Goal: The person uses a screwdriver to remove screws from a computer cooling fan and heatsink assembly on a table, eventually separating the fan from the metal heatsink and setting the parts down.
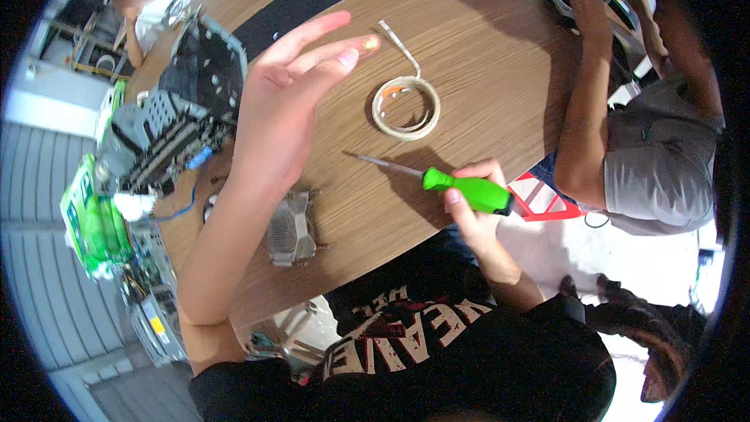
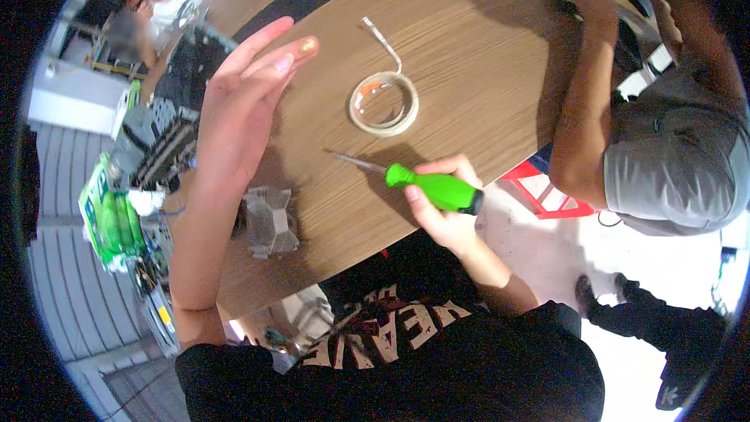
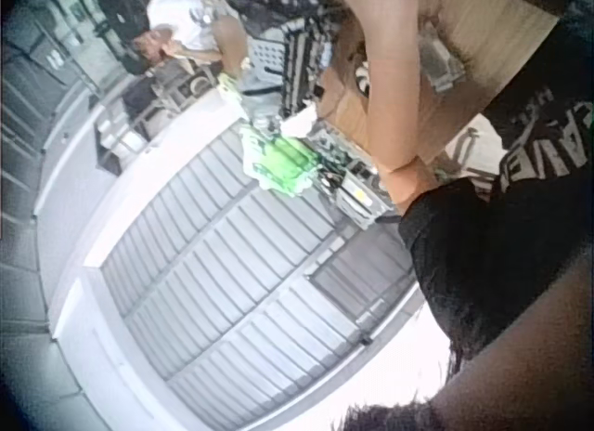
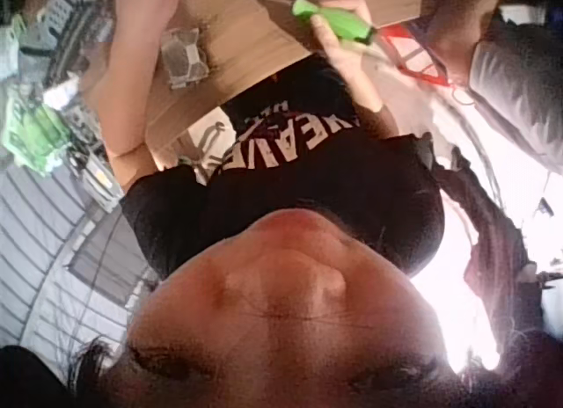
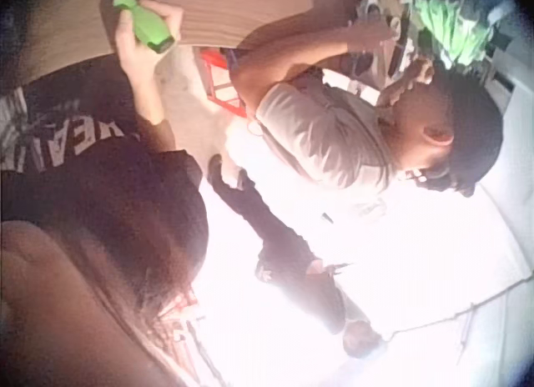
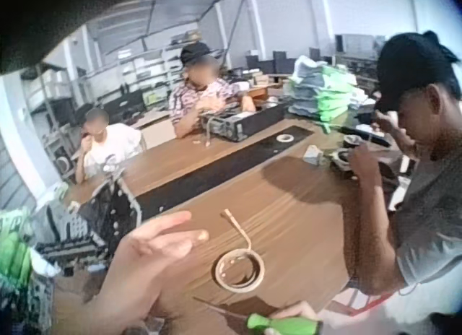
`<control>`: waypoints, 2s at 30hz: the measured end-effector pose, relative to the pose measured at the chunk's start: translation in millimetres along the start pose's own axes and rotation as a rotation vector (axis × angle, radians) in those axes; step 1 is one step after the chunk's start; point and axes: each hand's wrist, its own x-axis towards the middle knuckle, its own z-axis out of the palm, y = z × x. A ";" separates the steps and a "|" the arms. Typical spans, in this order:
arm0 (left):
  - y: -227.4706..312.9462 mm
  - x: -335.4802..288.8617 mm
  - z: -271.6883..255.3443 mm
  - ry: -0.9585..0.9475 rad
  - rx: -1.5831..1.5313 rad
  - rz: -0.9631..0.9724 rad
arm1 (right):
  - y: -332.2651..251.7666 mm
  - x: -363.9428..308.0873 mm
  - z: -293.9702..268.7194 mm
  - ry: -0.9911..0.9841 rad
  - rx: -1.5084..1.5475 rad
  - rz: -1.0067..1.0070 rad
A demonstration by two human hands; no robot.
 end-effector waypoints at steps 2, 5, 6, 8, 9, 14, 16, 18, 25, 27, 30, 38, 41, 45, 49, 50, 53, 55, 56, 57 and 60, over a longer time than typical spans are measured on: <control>1.1 20.5 15.6 0.094 0.097 -0.022 | -7.6 7.9 1.0 -0.026 -0.086 -0.168; -11.5 54.5 24.6 -0.031 0.041 -0.002 | -8.1 7.9 0.5 -0.011 -0.080 -0.225; -15.1 64.8 29.3 -0.098 0.009 -0.004 | -7.6 8.3 1.5 0.003 -0.100 -0.274; -15.6 83.3 45.6 -0.124 -0.004 -0.044 | -9.6 4.7 2.1 0.026 -0.161 -0.339; -17.2 92.9 55.9 -0.133 -0.064 -0.104 | -6.7 3.9 3.5 0.036 -0.158 -0.408; -20.6 128.8 108.3 -0.313 -0.227 -0.245 | -2.7 7.8 7.9 -0.020 -0.057 -0.613; -22.9 137.8 128.2 -0.364 -0.234 -0.256 | -3.2 7.7 7.4 -0.028 -0.057 -0.618; -25.1 144.6 144.3 -0.401 -0.242 -0.273 | -5.7 10.2 5.7 -0.013 -0.023 -0.606; -29.1 151.0 175.6 -0.287 0.071 -0.084 | -4.0 8.1 0.5 0.002 -0.010 -0.530; -32.7 159.0 168.2 -0.252 0.063 -0.063 | -3.3 7.6 0.1 -0.005 -0.011 -0.517; -27.7 158.1 166.0 -0.231 0.090 -0.063 | -2.6 7.3 0.5 -0.003 -0.006 -0.503; -32.6 166.7 157.1 -0.210 0.072 -0.050 | -3.1 8.3 -0.1 0.000 -0.008 -0.495; -42.7 168.1 156.6 -0.235 0.108 0.006 | -4.0 8.0 1.0 -0.013 0.011 -0.494; -59.3 134.8 193.9 -0.515 0.591 0.280 | -0.6 6.9 -0.8 -0.047 0.009 -0.492; -96.7 112.1 216.6 -0.748 1.034 0.762 | 4.2 6.7 1.9 -0.043 -0.012 -0.511; -100.5 107.1 218.4 -0.794 1.145 0.804 | 3.7 7.2 2.2 -0.027 -0.004 -0.511; -109.4 98.7 213.2 -0.855 1.131 0.793 | 4.0 6.0 1.7 -0.032 -0.014 -0.489; -105.7 95.1 207.8 -0.903 1.058 0.702 | 3.1 5.9 1.6 -0.025 -0.026 -0.486; -103.1 93.5 204.7 -0.904 1.058 0.700 | 2.6 5.7 1.8 -0.021 -0.036 -0.485; -100.9 92.1 201.9 -0.889 0.922 0.606 | 2.2 5.6 1.4 -0.023 -0.036 -0.482; -94.1 91.3 184.9 -0.850 0.610 0.446 | -0.7 6.0 0.7 -0.053 -0.010 -0.485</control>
